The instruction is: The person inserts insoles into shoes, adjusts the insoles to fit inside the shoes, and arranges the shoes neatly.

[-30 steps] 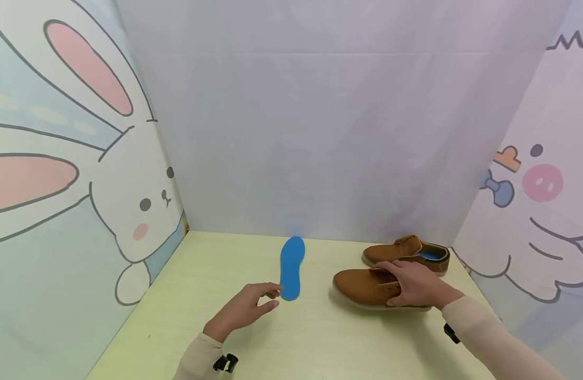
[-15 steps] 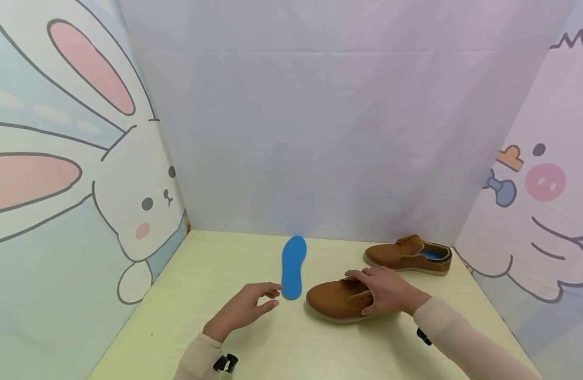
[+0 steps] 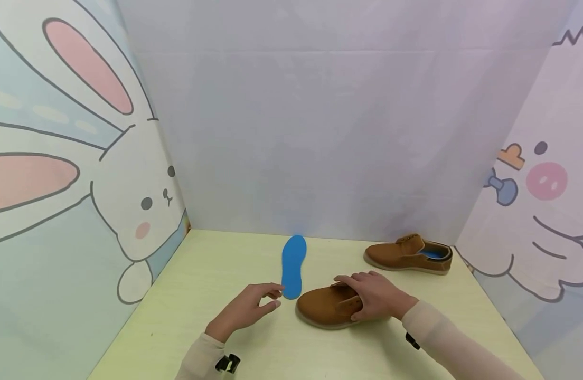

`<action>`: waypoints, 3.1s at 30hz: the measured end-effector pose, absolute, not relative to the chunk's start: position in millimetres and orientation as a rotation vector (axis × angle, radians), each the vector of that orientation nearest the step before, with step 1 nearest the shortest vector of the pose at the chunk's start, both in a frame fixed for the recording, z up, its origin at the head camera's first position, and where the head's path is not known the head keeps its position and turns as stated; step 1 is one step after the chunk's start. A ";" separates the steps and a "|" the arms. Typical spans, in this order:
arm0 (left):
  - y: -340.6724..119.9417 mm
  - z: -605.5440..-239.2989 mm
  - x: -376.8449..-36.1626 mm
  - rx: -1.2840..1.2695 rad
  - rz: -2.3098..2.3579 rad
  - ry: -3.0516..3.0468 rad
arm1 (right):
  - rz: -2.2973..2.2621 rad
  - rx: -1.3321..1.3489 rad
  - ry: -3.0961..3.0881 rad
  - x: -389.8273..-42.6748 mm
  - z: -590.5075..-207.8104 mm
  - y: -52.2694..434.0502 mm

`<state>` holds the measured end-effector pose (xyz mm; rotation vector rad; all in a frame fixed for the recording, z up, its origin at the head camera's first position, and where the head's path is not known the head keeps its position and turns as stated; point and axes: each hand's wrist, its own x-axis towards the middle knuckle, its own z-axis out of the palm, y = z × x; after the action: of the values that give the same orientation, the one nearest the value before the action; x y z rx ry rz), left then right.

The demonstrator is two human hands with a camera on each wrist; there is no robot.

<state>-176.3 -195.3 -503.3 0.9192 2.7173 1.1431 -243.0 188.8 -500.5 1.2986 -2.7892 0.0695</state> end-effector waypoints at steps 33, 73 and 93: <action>-184.4 -511.6 -184.3 0.966 1.171 2.674 | 0.164 1.034 -2.838 -242.3 -512.8 197.7; -129.5 -512.6 -189.5 1.134 1.071 2.671 | 0.618 0.385 -3.039 -231.6 -494.3 175.9; -111.3 -555.9 -228.9 0.550 0.563 3.183 | 0.586 0.403 -2.874 -202.5 -503.0 211.3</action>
<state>-228.9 -111.3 -555.9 0.5500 3.1828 0.5625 -202.5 211.3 -503.0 0.4030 -2.8743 0.5858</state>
